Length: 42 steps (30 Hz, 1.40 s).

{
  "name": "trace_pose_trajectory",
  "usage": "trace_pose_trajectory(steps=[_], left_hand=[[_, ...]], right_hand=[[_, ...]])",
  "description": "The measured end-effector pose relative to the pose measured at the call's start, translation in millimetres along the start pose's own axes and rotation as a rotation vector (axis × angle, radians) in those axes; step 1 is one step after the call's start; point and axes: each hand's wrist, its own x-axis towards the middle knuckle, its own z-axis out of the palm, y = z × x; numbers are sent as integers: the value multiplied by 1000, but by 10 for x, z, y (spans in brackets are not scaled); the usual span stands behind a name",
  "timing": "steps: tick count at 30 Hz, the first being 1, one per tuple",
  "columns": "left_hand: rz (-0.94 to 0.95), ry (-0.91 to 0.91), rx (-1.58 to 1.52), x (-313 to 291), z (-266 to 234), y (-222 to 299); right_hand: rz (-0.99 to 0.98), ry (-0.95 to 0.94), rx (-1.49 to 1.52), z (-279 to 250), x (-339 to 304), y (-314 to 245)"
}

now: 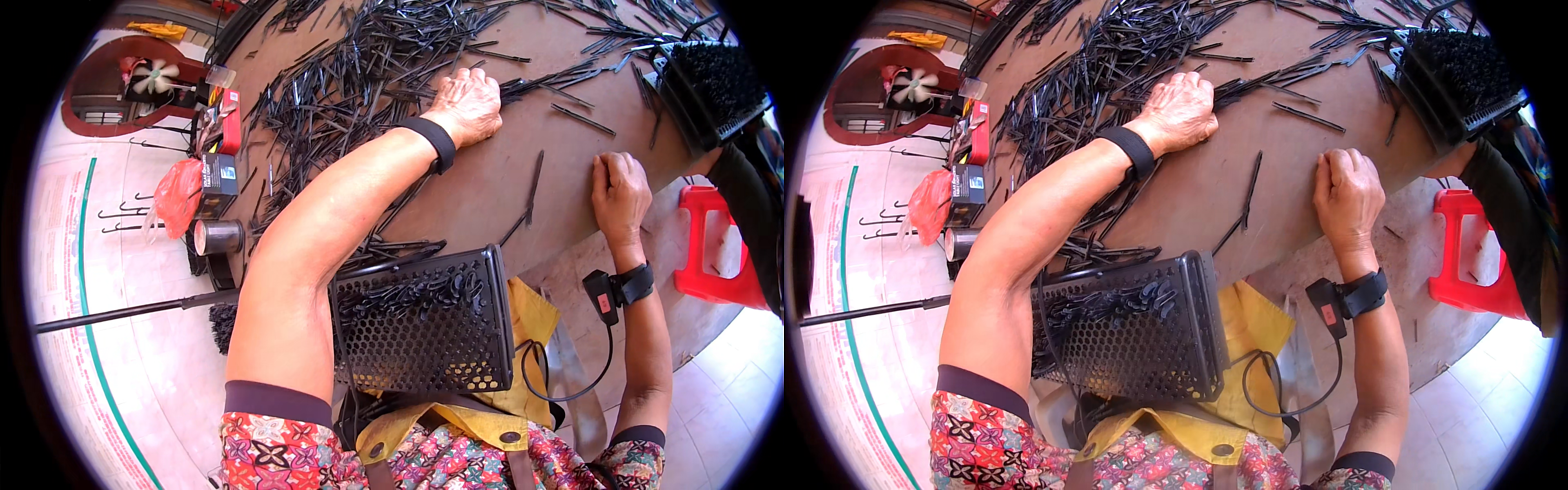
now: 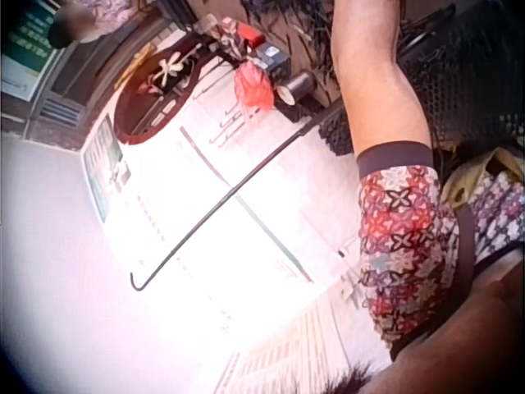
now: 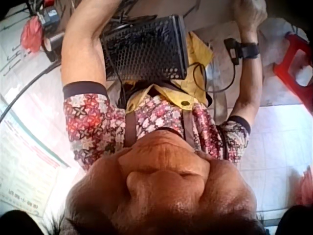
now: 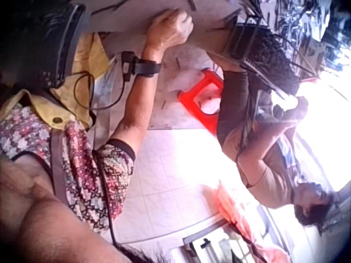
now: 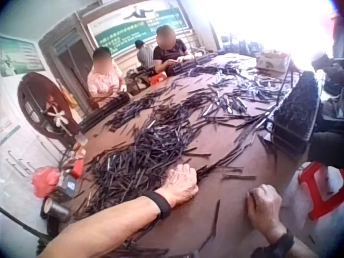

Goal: The person inserts bundles of black bristles into a perforated plastic base and gathers more bristle bundles from a pile on the table.

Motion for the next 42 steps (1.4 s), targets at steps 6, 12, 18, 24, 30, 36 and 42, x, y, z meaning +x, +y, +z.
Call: trace_pose_trajectory(steps=[6,12,18,24,30,36,42], left_hand=[[132,103,81,53,-20,19],[-50,179,30,112,-724,-275],[-309,-221,-155,-634,-573,-865],[-282,-620,-182,-1046,-450,-1069],[-422,-412,-319,-933,-226,-940],[-238,-517,-212,-1081,-379,-674],[-164,-439,-170,-1087,-488,-551]], right_hand=[[11,-8,3,-11,-11,27],[-10,13,-22,-19,-8,51],[3,0,-26,-28,-4,58],[7,4,-31,-22,-1,65],[7,5,-30,-35,-2,72],[-9,24,-26,-27,3,92],[3,17,-19,-41,10,75]])
